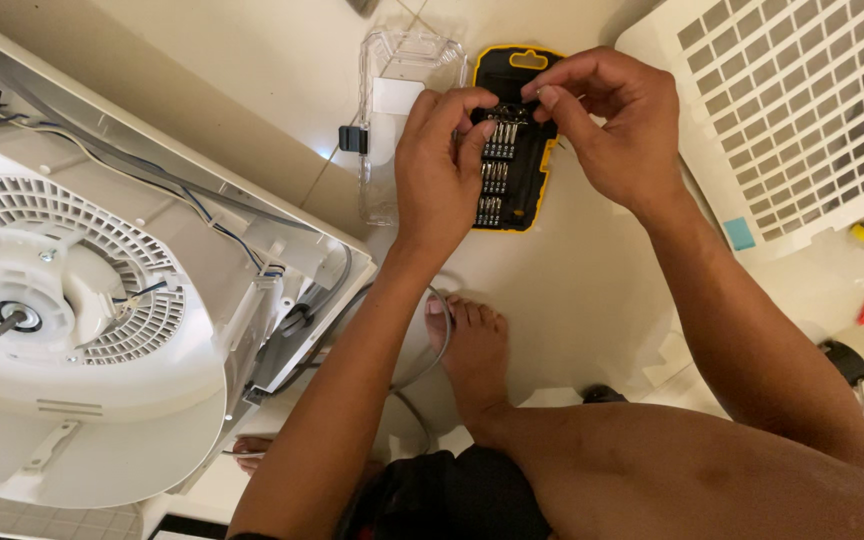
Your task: The person reassembles an electric fan by hand, using a screwdriver to tighten screws on the central hub and then placing the black fan blade cover onto the motor housing.
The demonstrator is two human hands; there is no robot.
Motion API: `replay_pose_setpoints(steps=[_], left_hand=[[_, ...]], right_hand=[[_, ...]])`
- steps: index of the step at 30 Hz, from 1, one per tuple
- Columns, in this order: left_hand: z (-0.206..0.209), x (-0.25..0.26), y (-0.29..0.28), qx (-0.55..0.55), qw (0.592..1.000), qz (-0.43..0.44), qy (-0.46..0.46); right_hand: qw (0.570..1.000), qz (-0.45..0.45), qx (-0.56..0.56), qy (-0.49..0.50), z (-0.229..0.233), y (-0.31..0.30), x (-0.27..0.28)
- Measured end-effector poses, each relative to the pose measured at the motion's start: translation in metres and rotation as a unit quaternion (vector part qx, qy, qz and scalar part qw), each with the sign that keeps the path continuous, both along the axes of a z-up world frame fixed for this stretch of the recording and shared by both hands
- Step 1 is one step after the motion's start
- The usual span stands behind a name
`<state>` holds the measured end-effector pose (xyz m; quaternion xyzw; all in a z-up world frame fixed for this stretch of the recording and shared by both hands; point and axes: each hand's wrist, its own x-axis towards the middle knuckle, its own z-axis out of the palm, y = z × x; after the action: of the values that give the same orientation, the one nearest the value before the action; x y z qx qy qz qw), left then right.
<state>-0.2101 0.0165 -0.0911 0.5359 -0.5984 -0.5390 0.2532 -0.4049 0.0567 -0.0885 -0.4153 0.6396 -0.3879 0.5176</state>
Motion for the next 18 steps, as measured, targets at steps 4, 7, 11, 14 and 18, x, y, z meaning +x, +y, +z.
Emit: replay_pose_setpoints(steps=[4, 7, 11, 14, 18], left_hand=[[-0.001, 0.000, 0.000, 0.003, 1.000, 0.003, -0.005], [-0.002, 0.000, 0.000, 0.003, 1.000, 0.006, -0.005], [-0.002, 0.000, 0.001, 0.012, 1.000, 0.011, -0.001], [-0.003, 0.000, 0.001, 0.010, 1.000, 0.012, 0.000], [-0.004, 0.000, 0.001, 0.007, 1.000, 0.014, 0.012]], right_hand=[[0.999, 0.021, -0.014, 0.047, 0.001, -0.003, 0.003], [0.997, 0.036, -0.026, 0.068, 0.003, -0.004, 0.005], [0.991, 0.061, -0.039, 0.109, 0.008, -0.008, 0.007], [0.987, 0.077, -0.052, 0.133, 0.011, -0.010, 0.007], [0.973, 0.118, -0.086, 0.180, 0.014, -0.013, 0.006]])
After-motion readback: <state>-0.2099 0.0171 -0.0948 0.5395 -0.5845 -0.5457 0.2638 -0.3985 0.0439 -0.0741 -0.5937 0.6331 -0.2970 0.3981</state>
